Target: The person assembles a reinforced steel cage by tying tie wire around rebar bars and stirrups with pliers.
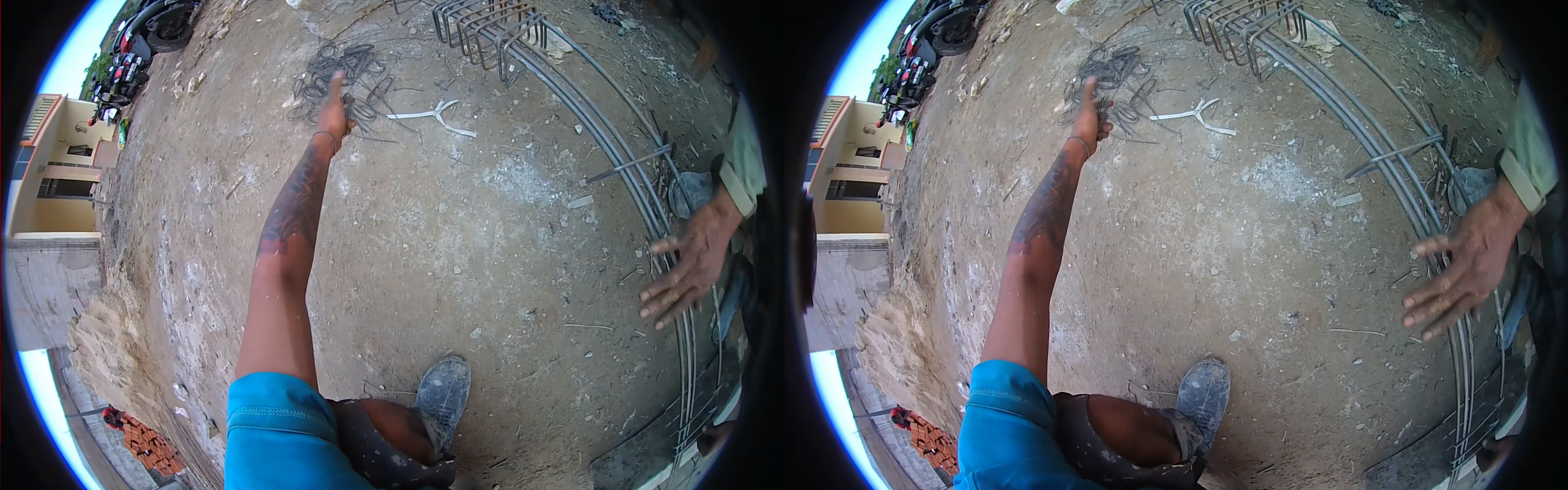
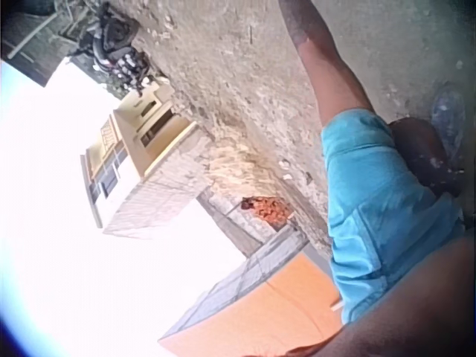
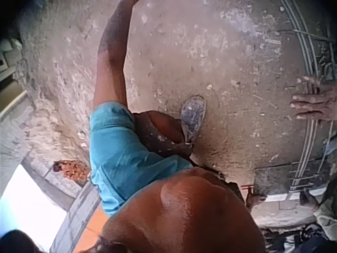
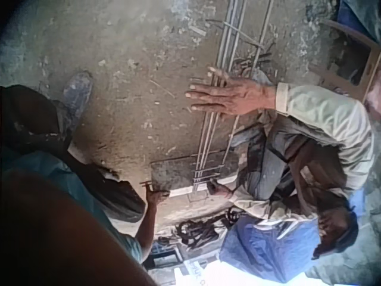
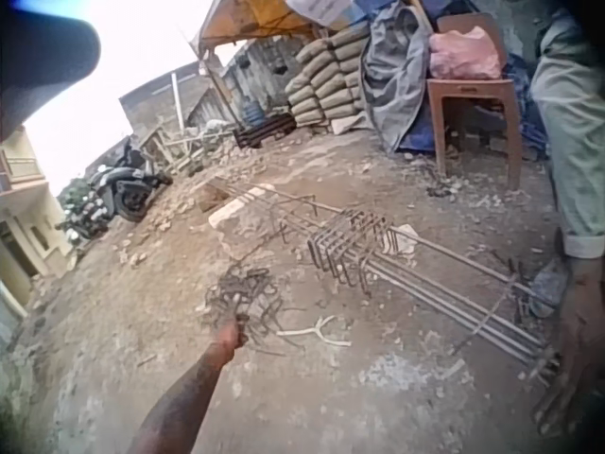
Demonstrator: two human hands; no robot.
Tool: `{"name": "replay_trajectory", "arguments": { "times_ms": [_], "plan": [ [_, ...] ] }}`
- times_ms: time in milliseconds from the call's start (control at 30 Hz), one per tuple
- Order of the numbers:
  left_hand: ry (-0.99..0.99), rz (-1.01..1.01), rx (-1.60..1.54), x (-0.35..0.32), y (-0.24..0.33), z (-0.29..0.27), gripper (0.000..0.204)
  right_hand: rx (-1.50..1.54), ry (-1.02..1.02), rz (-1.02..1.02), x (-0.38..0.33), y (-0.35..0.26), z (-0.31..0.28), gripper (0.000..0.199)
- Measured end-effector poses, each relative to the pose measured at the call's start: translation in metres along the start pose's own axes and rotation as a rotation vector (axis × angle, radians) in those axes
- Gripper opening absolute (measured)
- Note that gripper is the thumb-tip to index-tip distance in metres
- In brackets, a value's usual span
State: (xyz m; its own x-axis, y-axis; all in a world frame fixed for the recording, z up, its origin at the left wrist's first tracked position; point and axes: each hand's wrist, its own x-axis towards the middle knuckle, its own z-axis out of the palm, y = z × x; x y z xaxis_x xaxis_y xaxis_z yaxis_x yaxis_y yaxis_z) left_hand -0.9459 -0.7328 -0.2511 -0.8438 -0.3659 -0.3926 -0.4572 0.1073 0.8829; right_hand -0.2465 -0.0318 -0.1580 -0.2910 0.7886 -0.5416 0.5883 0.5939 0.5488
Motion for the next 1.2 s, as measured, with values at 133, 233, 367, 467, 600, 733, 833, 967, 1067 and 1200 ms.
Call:
{"name": "replay_trajectory", "arguments": {
  "times_ms": [133,233,367,467,600,733,833,967,1067,1200],
  "plan": [
    [0.396,0.552,0.990,0.055,-0.029,0.035,0.035,-0.012,-0.038,0.014,0.020,0.028,0.018,0.144],
    [0.375,0.484,0.994,0.070,-0.036,0.050,0.030,0.075,-0.083,-0.068,0.024,0.045,0.018,0.140],
    [0.240,0.583,1.201,0.082,-0.057,0.055,0.033,0.209,-0.237,-0.092,0.022,0.041,-0.002,0.133],
    [0.265,0.537,1.182,0.066,-0.053,0.053,0.031,0.177,-0.132,-0.143,0.017,0.044,0.001,0.132],
    [0.332,0.519,1.305,0.030,-0.016,0.025,0.032,0.311,-0.061,-0.228,0.016,0.011,0.001,0.126],
    [0.167,0.631,1.223,-0.023,0.010,0.061,0.043,0.451,0.258,-0.345,-0.028,0.048,0.025,0.115],
    [-0.629,0.555,0.961,-0.137,-0.003,0.040,0.022,0.421,0.110,-0.222,-0.033,0.019,-0.001,0.107],
    [-1.300,0.399,1.369,-0.315,-0.009,0.032,0.012,0.481,0.290,-0.387,-0.029,-0.005,-0.001,0.095],
    [-1.674,0.624,0.987,-0.511,0.040,0.126,0.008,0.702,0.493,-0.447,-0.037,0.026,0.029,0.089],
    [-1.838,0.753,1.067,-0.676,0.043,0.219,0.016,1.301,0.482,-0.632,-0.075,0.027,0.070,0.080]
  ]
}}
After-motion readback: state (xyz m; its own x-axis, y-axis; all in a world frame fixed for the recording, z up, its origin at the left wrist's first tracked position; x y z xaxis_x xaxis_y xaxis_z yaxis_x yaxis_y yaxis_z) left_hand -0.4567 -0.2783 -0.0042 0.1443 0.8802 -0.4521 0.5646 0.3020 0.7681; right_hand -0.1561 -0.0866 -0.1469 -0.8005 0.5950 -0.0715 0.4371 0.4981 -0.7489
